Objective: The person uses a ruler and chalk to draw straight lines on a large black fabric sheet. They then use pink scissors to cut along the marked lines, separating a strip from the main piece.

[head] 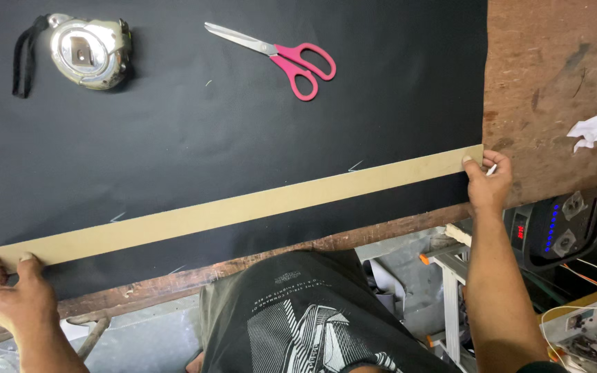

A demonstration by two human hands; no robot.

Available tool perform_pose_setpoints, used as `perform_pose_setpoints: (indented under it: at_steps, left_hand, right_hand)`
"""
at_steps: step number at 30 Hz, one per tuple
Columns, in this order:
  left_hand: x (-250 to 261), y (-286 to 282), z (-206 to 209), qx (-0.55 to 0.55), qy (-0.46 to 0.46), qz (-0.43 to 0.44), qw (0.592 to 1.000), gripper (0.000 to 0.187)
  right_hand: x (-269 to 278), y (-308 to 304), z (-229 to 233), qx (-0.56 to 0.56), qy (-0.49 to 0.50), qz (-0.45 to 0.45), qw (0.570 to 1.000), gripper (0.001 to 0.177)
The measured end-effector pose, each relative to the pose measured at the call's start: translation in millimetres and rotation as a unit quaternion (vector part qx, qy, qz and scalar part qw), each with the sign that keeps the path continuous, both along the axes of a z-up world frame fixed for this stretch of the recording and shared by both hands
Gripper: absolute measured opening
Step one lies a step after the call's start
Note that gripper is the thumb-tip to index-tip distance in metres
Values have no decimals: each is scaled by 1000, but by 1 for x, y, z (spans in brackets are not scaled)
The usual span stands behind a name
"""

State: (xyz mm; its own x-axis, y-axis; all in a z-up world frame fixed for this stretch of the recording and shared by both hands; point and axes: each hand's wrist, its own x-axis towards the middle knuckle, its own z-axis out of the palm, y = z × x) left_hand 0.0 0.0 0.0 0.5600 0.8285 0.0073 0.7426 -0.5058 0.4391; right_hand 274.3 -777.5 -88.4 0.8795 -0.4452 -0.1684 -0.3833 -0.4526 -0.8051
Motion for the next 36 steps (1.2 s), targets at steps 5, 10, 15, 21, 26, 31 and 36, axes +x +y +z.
perform_pose_setpoints:
  at_steps: [5, 10, 15, 21, 26, 31, 36]
  left_hand:
    - [-21, 20, -26, 4, 13, 5, 1000, 57]
    - [-32, 33, -40, 6, 15, 5, 1000, 59]
    - [-27, 29, -34, 5, 17, 2, 1000, 58]
    - [-15, 22, -21, 8, 41, 27, 999, 49]
    - [-9, 21, -23, 26, -6, 5, 1000, 55]
    - [-10, 19, -21, 23, 0, 24, 999, 57]
    - [-9, 20, -24, 25, 13, 31, 999, 56]
  right_hand:
    - [1, 2, 1, 31, -12, -10, 999, 40]
    - [3, 10, 6, 30, -21, -11, 999, 39]
    - [3, 9, 3, 24, -28, -9, 999, 39]
    - [6, -10, -6, -62, -31, 53, 996, 44]
    - [1, -16, -12, -28, -29, 57, 998, 44]
    - [0, -19, -18, 28, -37, 36, 998, 42]
    - [-4, -25, -21, -3, -22, 39, 999, 40]
